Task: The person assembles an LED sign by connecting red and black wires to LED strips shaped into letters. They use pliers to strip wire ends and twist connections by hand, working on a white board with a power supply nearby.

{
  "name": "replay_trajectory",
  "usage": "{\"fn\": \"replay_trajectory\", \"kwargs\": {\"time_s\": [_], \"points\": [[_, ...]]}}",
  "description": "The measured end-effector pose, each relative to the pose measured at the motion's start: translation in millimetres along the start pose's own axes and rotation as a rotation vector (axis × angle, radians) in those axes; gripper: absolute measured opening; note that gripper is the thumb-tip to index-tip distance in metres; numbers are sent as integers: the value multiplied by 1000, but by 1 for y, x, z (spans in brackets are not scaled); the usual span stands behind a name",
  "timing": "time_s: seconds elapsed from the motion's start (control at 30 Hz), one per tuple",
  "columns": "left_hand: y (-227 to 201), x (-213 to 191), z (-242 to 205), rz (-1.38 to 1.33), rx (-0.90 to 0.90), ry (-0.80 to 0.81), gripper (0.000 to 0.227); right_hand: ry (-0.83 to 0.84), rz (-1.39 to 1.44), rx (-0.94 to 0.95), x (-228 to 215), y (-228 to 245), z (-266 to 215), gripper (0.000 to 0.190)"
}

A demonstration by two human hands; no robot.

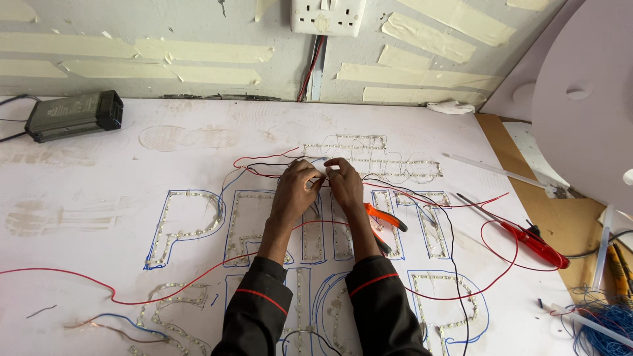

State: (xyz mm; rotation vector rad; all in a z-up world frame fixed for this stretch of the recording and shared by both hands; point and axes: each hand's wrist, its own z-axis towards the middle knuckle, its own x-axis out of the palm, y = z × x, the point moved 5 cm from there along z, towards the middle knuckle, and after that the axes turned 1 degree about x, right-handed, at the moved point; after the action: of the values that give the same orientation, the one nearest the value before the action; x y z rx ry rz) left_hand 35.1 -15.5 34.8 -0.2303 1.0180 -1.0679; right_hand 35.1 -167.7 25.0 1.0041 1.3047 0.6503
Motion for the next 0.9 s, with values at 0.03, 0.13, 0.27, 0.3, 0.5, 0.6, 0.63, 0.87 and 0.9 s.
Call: {"fn": "replay_trajectory", "kwargs": {"time_s": [0.03,0.13,0.27,0.3,0.5,0.6,0.63,0.87,0.9], "points": [[2,1,-1,0,-1,0,10,1,0,1,0,3,-3,28],[10,9,-4,75,-34,71,16,-19,21,1,-1,8,-7,30],[30,23,-9,223,-72,112,15,-28,-19,-108,1,9,-3,23],[36,28,-11,278,-93,120,14,-31,-34,-147,1,10,-2,21],[12,0,-4,161,-49,-2,41,-15,238,-185,-22,13,-1,21],[-15,-24,9,-72,-71,-29,35,90,278,-123,-39,17,4,23],[-18,-23,13,-72,-64,-30,35,85,279,-128,-45,22,2,23],[-43,-16,19,-306,-369,170,22,231,-199,-78,-58,55,-28,31],[-51,-17,18,-244,-383,235,27,225,-277,-74,-54,49,-23,29]]}}
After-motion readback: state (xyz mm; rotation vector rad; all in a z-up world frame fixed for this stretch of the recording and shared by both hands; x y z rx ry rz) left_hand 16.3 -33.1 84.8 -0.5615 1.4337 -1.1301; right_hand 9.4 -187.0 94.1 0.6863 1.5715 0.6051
